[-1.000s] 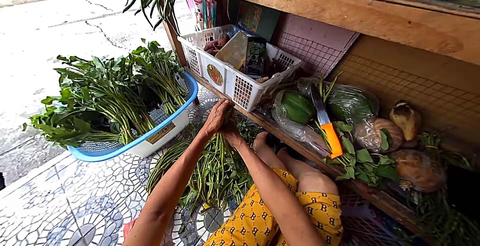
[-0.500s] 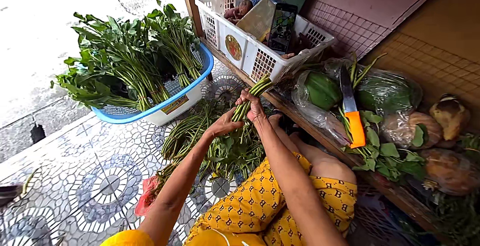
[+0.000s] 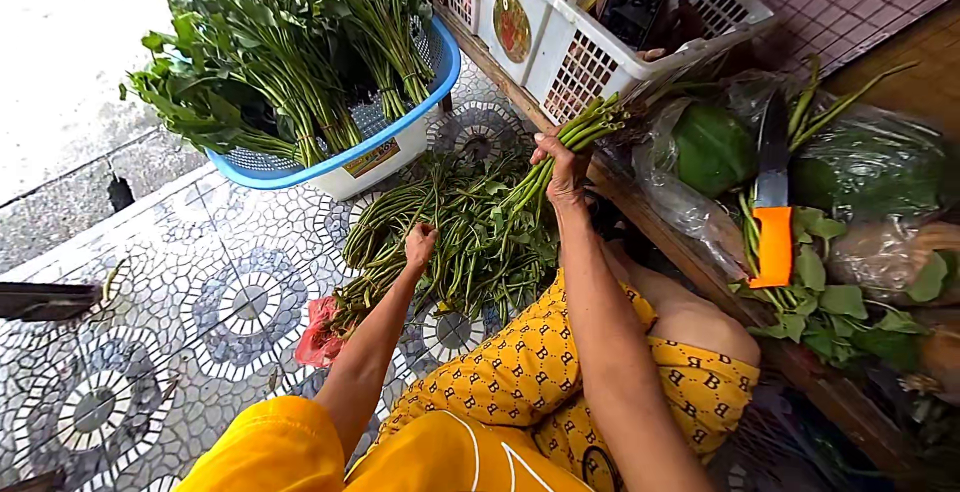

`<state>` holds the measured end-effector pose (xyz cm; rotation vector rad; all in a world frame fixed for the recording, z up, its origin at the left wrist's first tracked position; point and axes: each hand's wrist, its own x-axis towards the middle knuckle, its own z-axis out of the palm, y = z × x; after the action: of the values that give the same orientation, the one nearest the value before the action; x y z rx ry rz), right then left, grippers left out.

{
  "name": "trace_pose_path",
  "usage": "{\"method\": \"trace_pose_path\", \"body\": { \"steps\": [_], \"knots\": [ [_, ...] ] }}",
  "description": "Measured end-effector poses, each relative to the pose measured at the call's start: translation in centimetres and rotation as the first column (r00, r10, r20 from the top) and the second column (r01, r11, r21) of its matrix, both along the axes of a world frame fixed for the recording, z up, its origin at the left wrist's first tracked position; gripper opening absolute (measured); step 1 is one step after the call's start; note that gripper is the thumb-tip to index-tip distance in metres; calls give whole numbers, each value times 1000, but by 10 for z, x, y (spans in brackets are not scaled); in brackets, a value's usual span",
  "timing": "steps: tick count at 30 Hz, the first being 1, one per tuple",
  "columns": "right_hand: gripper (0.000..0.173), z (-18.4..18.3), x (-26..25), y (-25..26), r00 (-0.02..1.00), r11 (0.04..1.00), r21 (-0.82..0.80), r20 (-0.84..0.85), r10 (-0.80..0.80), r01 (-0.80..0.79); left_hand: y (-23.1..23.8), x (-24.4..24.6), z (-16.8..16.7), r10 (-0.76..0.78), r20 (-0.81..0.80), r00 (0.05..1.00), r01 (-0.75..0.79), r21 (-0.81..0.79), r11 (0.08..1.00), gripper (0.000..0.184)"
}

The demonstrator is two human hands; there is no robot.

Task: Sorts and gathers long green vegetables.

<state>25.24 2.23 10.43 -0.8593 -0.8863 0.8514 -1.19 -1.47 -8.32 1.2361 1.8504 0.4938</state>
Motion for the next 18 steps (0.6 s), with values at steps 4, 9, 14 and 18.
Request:
{"method": "trace_pose_path", "body": {
  "steps": [4,9,14,18],
  "knots": [
    [15,-7,-8,1,998,995,-90,-59,25,-30,-4,11,-7,-108,-174,979,89,-116,989,42],
    [13,-17,-17,-2,994,975,-192,-40,104,-109,4,11,13,-81,-220,972,57,-115,992,39],
    [11,-22,-31,-16,972,882,-448,99,212,-147,-6,11,62,7,35,999,-14,208,978,34],
    [24,-42,-48,1,968,799,-579,64,243,-162,-31,31,96,-91,82,992,58,345,937,31]
  ]
}}
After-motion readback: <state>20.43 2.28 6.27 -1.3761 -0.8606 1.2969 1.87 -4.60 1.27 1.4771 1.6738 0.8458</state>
